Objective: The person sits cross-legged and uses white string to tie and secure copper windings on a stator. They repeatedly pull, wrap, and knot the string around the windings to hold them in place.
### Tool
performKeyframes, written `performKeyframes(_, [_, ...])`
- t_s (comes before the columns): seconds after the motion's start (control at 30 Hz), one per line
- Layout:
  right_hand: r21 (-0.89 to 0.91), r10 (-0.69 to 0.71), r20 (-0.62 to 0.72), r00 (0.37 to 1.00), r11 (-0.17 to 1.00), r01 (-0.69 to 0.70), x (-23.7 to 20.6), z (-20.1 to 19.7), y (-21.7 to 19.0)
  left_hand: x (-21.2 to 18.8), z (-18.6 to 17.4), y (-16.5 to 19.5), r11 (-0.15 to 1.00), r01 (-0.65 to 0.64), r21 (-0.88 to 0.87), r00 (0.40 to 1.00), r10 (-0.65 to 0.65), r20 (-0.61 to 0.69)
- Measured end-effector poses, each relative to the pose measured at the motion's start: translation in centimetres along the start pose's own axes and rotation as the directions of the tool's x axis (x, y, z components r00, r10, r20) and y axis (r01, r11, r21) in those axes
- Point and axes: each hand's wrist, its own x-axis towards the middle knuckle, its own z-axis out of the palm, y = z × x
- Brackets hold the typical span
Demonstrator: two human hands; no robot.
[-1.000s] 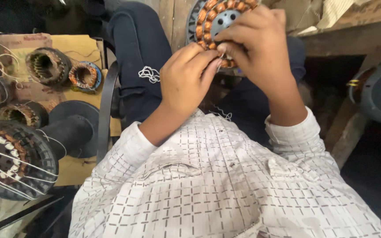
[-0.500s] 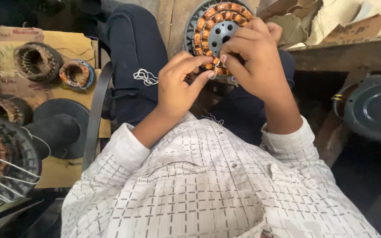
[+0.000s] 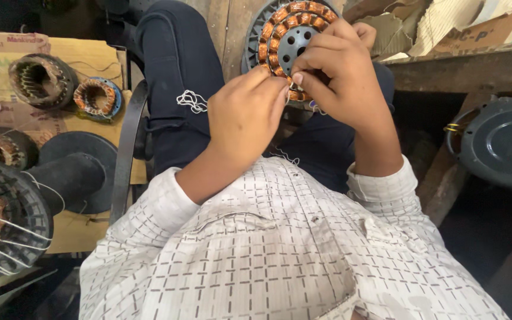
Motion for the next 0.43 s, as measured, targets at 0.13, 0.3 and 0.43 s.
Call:
performKeyframes(0.13, [0.020, -0.011, -0.035, 0.999, 1.000, 0.011, -0.4, 0.6, 0.7, 0.7, 0.8, 0.9, 0.935, -0.067, 0.348, 0.996, 0.042, 0.080])
performKeyframes(0.3, [0.141, -0.035, -0.087, 0.996, 0.989, 0.047, -0.9, 1.0, 1.6, 1.2, 2.5, 1.1, 0.807, -0.152, 0.571, 0.987, 0.100, 0.123])
performKeyframes(0.43, [0.041, -0.041, -0.116, 0.992, 0.998, 0.046, -1.2, 0.5, 0.6, 1.1, 2.4, -0.7, 0.846, -0.186, 0.500, 0.976, 0.100, 0.193])
